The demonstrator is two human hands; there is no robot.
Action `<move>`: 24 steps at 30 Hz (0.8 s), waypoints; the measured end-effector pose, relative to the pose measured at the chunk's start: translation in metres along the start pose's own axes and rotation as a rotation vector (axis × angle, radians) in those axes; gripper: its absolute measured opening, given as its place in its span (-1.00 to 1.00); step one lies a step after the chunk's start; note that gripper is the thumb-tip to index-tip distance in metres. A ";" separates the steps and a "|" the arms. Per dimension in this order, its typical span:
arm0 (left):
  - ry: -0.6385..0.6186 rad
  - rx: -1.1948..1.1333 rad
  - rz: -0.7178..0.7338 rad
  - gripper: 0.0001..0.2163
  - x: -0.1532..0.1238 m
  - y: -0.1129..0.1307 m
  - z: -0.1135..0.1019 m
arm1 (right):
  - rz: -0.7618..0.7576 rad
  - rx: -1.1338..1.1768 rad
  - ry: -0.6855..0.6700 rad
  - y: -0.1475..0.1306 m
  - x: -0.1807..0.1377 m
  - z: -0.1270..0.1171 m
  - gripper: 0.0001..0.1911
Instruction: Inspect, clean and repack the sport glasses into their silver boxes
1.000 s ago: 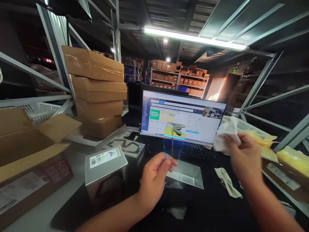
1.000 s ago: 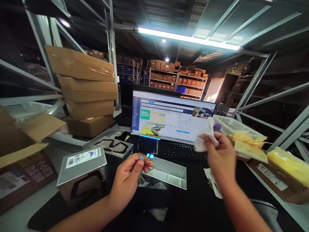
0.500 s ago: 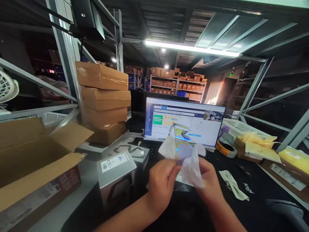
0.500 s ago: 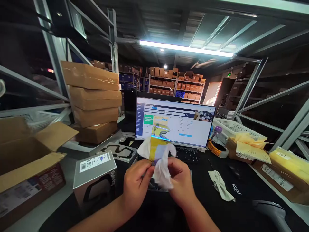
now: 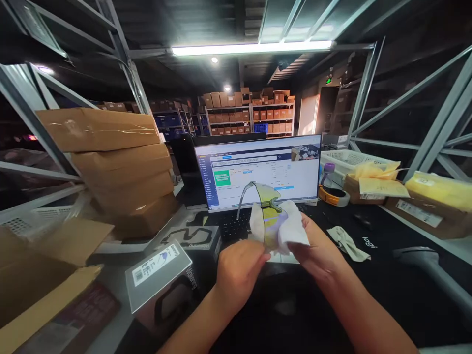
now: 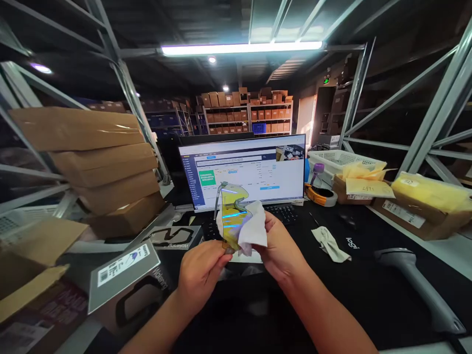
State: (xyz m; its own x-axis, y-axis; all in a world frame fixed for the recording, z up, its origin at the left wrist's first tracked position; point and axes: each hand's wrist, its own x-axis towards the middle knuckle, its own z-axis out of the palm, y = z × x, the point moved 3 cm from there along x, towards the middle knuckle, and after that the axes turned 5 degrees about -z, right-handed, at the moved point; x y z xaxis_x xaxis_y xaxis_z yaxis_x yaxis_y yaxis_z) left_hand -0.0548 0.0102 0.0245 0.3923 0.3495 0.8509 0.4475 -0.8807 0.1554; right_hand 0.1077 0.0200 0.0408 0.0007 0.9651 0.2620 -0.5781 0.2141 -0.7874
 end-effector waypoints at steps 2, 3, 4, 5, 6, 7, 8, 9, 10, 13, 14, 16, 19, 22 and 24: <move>-0.002 -0.013 -0.023 -0.78 0.002 -0.003 -0.003 | -0.014 0.033 0.018 -0.001 0.000 0.001 -0.48; 0.014 -0.013 -0.051 -0.78 0.002 -0.004 -0.005 | -0.031 0.039 0.026 0.000 -0.001 0.002 -0.44; 0.034 -0.013 -0.087 -0.78 0.002 -0.004 -0.007 | -0.051 0.034 0.023 0.001 -0.002 0.005 -0.41; 0.057 -0.015 -0.126 -0.78 0.002 -0.004 -0.009 | -0.069 0.013 0.009 0.004 -0.003 0.008 -0.40; 0.077 -0.021 -0.170 -0.78 0.002 -0.004 -0.011 | -0.083 -0.022 -0.010 0.008 -0.004 0.011 -0.42; 0.098 -0.030 -0.208 -0.78 0.002 -0.003 -0.013 | -0.093 -0.065 -0.025 0.013 -0.004 0.014 -0.46; 0.116 -0.037 -0.235 -0.77 0.002 -0.003 -0.015 | -0.098 -0.107 -0.030 0.018 -0.005 0.016 -0.51; 0.128 -0.038 -0.253 -0.76 0.002 -0.002 -0.016 | -0.095 -0.142 -0.032 0.022 -0.005 0.017 -0.56; 0.131 -0.032 -0.261 -0.75 0.002 -0.002 -0.017 | -0.088 -0.163 -0.028 0.026 -0.004 0.016 -0.60; 0.081 0.005 -0.204 -0.73 0.002 -0.002 -0.015 | -0.081 -0.127 0.002 0.029 -0.001 0.010 -0.59; 0.061 0.010 -0.171 -0.74 0.002 -0.002 -0.014 | -0.077 -0.107 0.006 0.027 0.000 0.007 -0.56; 0.037 0.011 -0.113 -0.76 0.002 -0.002 -0.013 | -0.071 -0.095 0.000 0.022 0.001 0.002 -0.50; -0.003 0.009 -0.080 -0.78 0.002 -0.002 -0.013 | -0.070 -0.108 -0.002 0.012 0.003 -0.003 -0.50; -0.077 0.001 -0.047 -0.78 0.004 -0.001 -0.013 | -0.072 -0.050 0.034 0.004 0.006 -0.007 -0.52; -0.121 -0.016 -0.016 -0.77 0.005 -0.002 -0.013 | -0.053 0.011 0.057 0.006 0.007 -0.006 -0.58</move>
State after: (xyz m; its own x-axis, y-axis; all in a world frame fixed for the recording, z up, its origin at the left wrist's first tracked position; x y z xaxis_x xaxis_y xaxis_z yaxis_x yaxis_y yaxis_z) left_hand -0.0639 0.0093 0.0347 0.4795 0.3985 0.7818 0.4423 -0.8792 0.1769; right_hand 0.1092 0.0289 0.0351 0.0778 0.9596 0.2702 -0.5846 0.2635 -0.7673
